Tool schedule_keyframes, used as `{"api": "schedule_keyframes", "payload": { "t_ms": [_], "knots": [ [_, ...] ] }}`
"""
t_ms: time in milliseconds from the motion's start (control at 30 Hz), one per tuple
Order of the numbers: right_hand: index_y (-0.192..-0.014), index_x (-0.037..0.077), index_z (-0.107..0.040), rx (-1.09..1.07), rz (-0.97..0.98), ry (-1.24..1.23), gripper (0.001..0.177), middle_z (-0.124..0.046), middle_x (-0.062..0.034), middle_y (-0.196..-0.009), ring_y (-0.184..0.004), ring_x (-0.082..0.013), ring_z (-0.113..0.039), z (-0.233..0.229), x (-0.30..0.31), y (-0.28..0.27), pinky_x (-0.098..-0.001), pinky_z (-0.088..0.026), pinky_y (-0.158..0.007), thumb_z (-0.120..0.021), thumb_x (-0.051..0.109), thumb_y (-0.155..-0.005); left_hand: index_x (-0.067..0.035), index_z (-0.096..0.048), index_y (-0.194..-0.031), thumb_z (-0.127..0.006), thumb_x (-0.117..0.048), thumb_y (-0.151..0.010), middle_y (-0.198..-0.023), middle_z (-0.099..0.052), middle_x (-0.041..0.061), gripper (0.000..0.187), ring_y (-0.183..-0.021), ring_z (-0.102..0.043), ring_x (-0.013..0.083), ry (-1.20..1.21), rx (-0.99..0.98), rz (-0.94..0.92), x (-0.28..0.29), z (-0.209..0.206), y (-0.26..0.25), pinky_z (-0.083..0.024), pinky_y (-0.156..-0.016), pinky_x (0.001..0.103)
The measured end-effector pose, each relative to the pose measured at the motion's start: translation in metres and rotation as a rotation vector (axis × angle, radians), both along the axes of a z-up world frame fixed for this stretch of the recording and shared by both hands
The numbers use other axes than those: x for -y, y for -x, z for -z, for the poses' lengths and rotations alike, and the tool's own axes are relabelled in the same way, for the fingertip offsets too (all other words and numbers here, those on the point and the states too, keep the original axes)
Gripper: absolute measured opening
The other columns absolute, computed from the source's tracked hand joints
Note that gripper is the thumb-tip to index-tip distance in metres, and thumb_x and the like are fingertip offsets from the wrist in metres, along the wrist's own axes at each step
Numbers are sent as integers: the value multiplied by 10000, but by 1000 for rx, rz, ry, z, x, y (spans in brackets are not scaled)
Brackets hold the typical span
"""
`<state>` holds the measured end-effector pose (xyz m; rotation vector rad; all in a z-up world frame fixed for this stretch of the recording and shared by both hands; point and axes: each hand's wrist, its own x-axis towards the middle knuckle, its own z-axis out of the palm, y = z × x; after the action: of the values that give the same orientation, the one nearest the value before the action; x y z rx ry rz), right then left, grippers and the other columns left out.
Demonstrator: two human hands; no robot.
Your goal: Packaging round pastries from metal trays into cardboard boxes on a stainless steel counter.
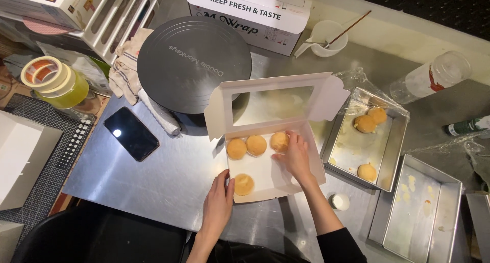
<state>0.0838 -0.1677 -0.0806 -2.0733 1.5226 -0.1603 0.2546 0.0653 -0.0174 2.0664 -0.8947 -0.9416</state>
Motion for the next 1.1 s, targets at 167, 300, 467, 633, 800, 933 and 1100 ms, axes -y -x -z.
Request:
{"api": "schedule_keyframes", "payload": {
  "t_ms": [167,300,467,633,800,933,1100],
  "knots": [
    [-1348,134,-506,190,63,19,653,-544,-151,-1220,-1135,-356,-545,-9,-12,-24,-417,-447,-952,-793,88,-763,-144,-504,-1437,-391,-336,-1058,-1334,-638,60,439,-1068,-690,323,22,74,88,0,1,-5,-549,-824,455],
    [-1447,148,-478,267,-10,-45,704,-559,-107,-1291,-1183,-279,-549,-15,-17,-28,-360,-461,-985,-808,97,-827,-165,-518,-1425,-407,-324,-1052,-1288,-662,28,420,-1005,-710,308,6,135,121,-4,13,-11,-564,-748,466],
    [-1480,112,-456,340,29,-51,663,-577,-130,-1428,-1242,-259,-601,-65,-26,-4,-382,-514,-990,-693,381,-923,-171,-486,-1453,-403,-392,-1038,-1373,-642,25,477,-1161,-666,248,-41,62,35,4,-15,-13,-546,-869,442],
    [-1198,89,-674,662,324,122,223,-747,-34,-1140,-948,-154,-761,-136,-60,81,-278,-610,-793,-572,196,-1031,-103,-369,-1514,-496,-403,-1012,-1495,-482,121,598,-1346,-516,341,80,282,-21,14,-34,10,-521,-913,525],
    [-1272,68,-644,571,781,252,311,-695,-92,-1055,-826,-130,-635,-108,-76,221,-290,-598,-763,-656,90,-962,-89,-655,-927,-560,-131,-1021,-851,-684,25,139,-812,-672,167,570,-44,237,42,-56,105,-516,-789,284],
    [-963,31,-715,567,830,159,93,-726,-116,-750,-625,-161,-666,-141,-93,266,-257,-560,-641,-682,109,-1002,-102,-584,-986,-503,-249,-1083,-965,-648,65,194,-897,-641,287,403,60,697,94,4,212,-485,-719,431],
    [-1277,122,-708,344,710,-139,493,-805,-77,-1067,-876,-178,-705,-185,-82,295,-325,-567,-770,-344,359,-1044,-107,-594,-1149,-825,74,-583,-1062,-617,102,638,-1016,-594,336,201,798,897,162,110,304,-538,-740,429]
  ]
}}
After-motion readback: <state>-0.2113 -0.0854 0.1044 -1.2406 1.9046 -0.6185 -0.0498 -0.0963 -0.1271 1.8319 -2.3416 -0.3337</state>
